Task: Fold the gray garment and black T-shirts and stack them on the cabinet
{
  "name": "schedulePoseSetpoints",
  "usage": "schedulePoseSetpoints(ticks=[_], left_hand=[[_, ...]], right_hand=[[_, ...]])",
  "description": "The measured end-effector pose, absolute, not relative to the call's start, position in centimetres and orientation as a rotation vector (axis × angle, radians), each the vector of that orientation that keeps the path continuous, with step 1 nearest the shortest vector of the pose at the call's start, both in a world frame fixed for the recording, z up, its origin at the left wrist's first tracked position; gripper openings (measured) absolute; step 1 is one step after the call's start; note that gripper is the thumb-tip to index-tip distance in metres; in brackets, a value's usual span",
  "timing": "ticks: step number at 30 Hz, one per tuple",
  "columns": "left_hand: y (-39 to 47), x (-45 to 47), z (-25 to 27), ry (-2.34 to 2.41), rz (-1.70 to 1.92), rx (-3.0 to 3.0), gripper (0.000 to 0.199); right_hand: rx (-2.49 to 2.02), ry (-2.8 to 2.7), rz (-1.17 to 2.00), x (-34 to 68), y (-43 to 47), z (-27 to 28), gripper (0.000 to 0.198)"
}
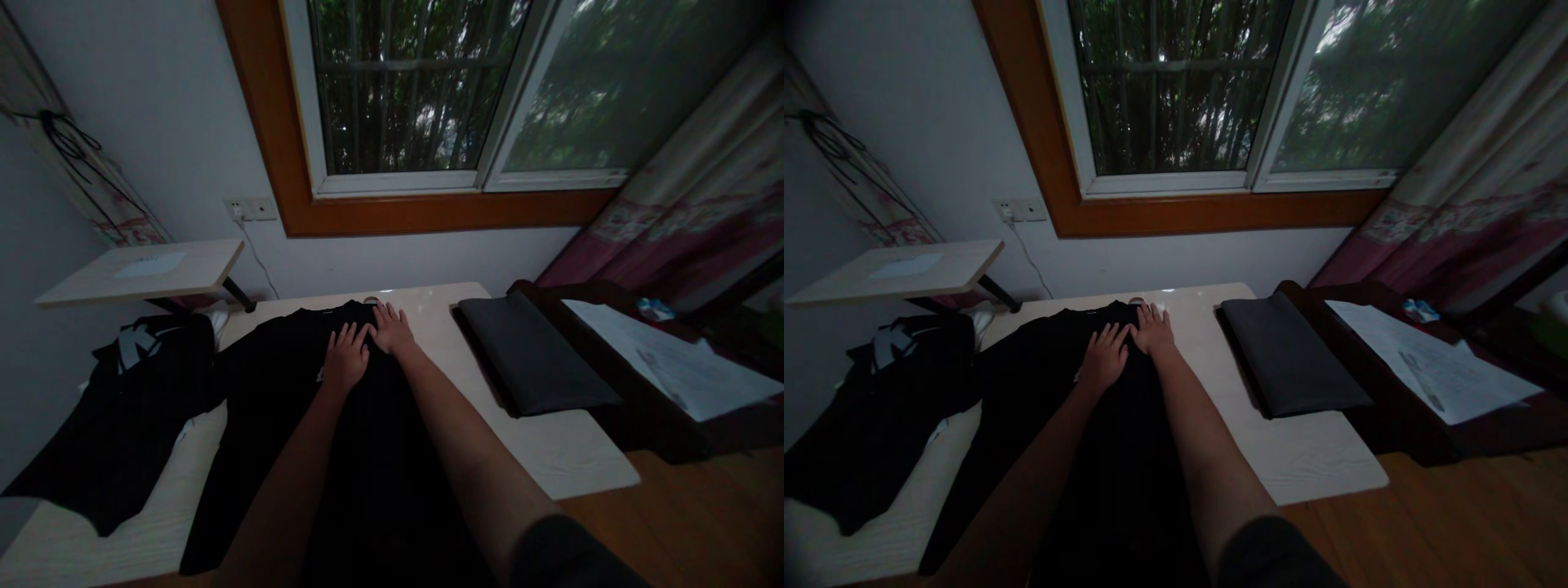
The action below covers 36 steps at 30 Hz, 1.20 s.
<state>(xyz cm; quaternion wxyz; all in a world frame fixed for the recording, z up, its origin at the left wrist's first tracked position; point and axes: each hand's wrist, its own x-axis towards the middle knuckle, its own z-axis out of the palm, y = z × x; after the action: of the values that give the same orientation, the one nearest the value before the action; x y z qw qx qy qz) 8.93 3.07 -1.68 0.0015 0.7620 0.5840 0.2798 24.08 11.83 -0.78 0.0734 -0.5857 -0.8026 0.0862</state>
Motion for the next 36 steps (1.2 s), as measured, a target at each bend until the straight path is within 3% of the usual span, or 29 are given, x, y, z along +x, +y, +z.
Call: schedulePoseSetpoints(ticks=[21, 30, 36], left_hand=[[2.9, 8.9, -1.2, 1.849, 0.881, 2.375, 0.045], [2.5, 9.2, -0.5, 1.999, 0.575, 2.433, 0.049], [2.5, 9.1, -0.5, 1.986, 0.553, 2.442, 0.050]], right_hand=[[-1.645, -2.465, 0.179, 28.3, 6.7, -0.9, 0.063], [-1.607, -2.494, 0.150, 32.1, 1.3, -1.1, 0.059], [-1.584, -2.449, 0.089, 34.1, -2.6, -1.4, 0.057]])
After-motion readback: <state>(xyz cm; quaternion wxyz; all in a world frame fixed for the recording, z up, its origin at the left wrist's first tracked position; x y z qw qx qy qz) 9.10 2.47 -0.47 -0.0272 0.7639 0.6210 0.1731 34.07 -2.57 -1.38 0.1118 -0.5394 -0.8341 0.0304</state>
